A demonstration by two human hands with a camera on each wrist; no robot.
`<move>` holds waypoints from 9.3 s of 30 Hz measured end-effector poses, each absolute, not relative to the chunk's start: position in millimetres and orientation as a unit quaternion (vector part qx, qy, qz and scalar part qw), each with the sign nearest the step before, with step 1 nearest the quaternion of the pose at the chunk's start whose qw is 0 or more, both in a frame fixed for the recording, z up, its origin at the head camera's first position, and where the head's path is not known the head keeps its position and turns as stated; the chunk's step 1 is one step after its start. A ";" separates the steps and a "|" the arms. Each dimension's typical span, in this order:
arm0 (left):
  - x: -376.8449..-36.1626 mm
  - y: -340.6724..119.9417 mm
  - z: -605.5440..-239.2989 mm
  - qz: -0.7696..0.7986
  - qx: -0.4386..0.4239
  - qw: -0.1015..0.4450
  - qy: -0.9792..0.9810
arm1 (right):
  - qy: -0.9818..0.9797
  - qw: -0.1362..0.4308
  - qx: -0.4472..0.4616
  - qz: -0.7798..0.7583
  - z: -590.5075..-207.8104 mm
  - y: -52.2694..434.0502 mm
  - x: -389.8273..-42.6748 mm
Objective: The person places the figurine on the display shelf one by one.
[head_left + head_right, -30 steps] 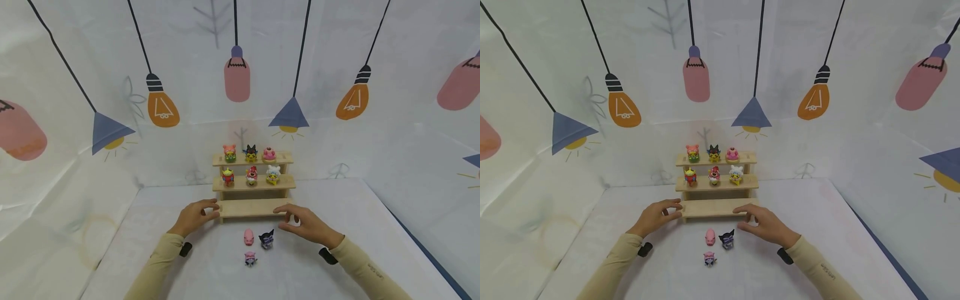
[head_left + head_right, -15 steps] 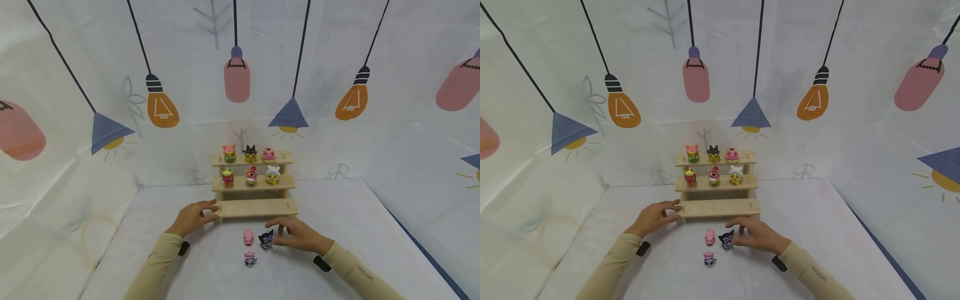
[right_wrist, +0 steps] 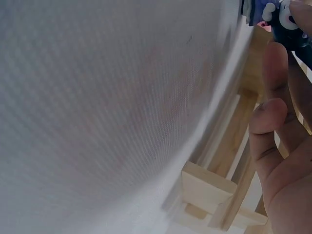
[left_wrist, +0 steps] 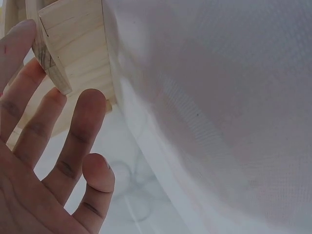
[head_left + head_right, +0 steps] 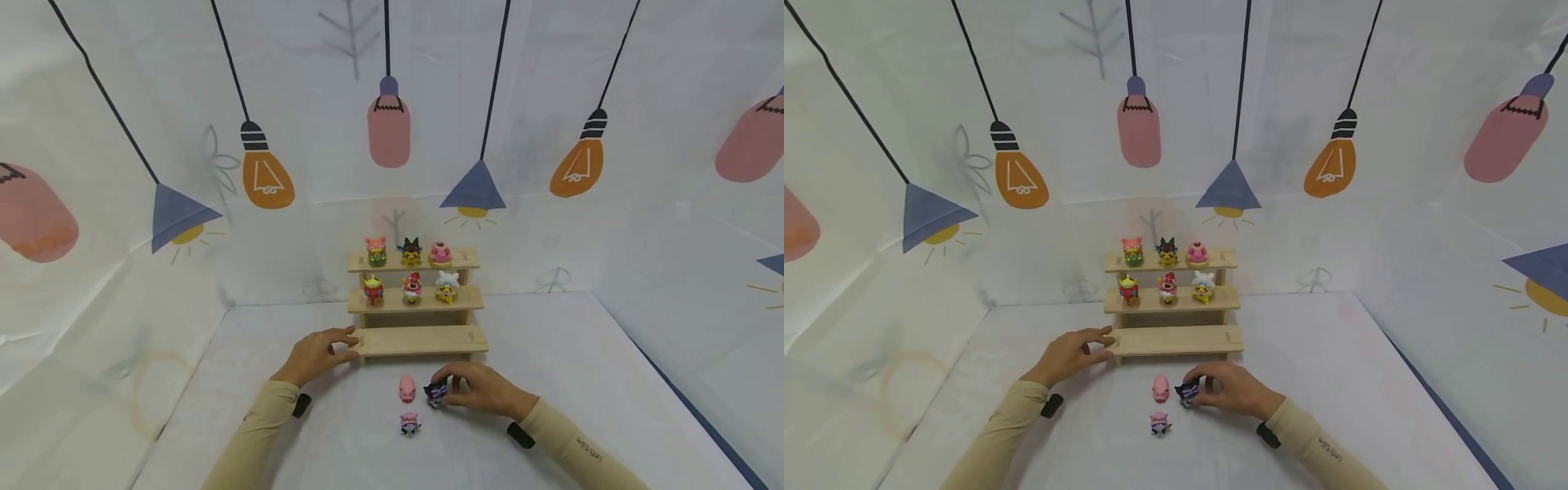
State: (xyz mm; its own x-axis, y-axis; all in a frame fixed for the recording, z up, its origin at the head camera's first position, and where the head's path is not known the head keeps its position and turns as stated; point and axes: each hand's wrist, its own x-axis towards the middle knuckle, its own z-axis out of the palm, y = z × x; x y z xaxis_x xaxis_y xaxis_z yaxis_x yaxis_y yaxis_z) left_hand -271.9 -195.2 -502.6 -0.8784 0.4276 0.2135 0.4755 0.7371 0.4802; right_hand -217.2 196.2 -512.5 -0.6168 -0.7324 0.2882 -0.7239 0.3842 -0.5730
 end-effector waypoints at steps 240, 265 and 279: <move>-266.1 -194.5 -504.0 -0.256 -0.261 0.061 -0.929 | 0.876 -0.030 -0.322 -0.359 -476.4 152.2 -286.6; -265.3 -193.0 -502.4 -0.256 -0.258 0.064 -0.930 | 0.882 -0.001 -0.301 -0.363 -477.4 153.9 -286.6; -266.3 -194.3 -506.6 -0.258 -0.260 0.076 -0.927 | 0.878 -0.062 -0.310 -0.360 -470.1 169.8 -271.4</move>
